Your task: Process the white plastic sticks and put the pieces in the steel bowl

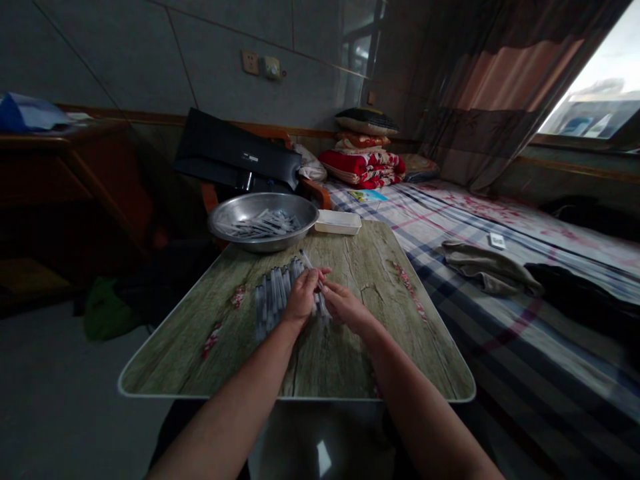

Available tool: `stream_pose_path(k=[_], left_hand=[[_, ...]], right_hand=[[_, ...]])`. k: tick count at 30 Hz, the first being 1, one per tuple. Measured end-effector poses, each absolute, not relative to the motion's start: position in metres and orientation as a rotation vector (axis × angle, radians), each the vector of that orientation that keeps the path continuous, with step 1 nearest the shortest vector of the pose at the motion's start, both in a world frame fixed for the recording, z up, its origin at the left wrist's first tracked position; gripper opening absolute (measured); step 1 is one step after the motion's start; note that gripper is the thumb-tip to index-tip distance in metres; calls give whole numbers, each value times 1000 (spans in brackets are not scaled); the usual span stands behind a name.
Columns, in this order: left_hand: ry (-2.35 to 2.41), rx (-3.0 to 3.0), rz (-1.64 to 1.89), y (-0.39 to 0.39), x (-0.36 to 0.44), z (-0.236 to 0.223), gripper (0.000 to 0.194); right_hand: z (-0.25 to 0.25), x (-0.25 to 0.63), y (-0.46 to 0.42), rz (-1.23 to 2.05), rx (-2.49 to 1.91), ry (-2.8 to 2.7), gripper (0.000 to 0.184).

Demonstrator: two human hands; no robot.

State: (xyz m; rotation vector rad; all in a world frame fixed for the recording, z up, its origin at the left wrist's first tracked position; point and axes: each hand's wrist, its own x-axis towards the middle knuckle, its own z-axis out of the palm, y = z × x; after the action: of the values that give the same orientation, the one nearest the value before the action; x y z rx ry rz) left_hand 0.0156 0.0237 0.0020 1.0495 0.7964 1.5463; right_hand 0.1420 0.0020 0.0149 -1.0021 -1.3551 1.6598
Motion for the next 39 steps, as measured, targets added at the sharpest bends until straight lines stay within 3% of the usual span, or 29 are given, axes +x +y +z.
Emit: stream_pose_path(k=[4,6,11,17,25,29,33,39], left_hand=[[739,832,1576,28,5,5,31],[668,757,1430,26,1,10,28],[507,723,1035,17,-7,17,40],[419,694,821,21,-17,11,20],[391,714,739,19,-18,10,13],[414,648,909,18,-12,13,16],[553,750,1141,17,-4,14,32],[747,923,1309,19,8,7,32]], right_hand=[[16,148,6,1660,-1048,-1203,24],[17,151,9,1638,-1020,-1062,17],[20,157,15,1647,-949,-796,14],[16,156,15,1656,-1017,-855,48],[13,153,12,1611,-1085,-967,53],[12,154,14,1637,-1074,-882,51],[10,156,16,1618,-1122,-723,48],[5,154,18,1536,-1184,-819,44]])
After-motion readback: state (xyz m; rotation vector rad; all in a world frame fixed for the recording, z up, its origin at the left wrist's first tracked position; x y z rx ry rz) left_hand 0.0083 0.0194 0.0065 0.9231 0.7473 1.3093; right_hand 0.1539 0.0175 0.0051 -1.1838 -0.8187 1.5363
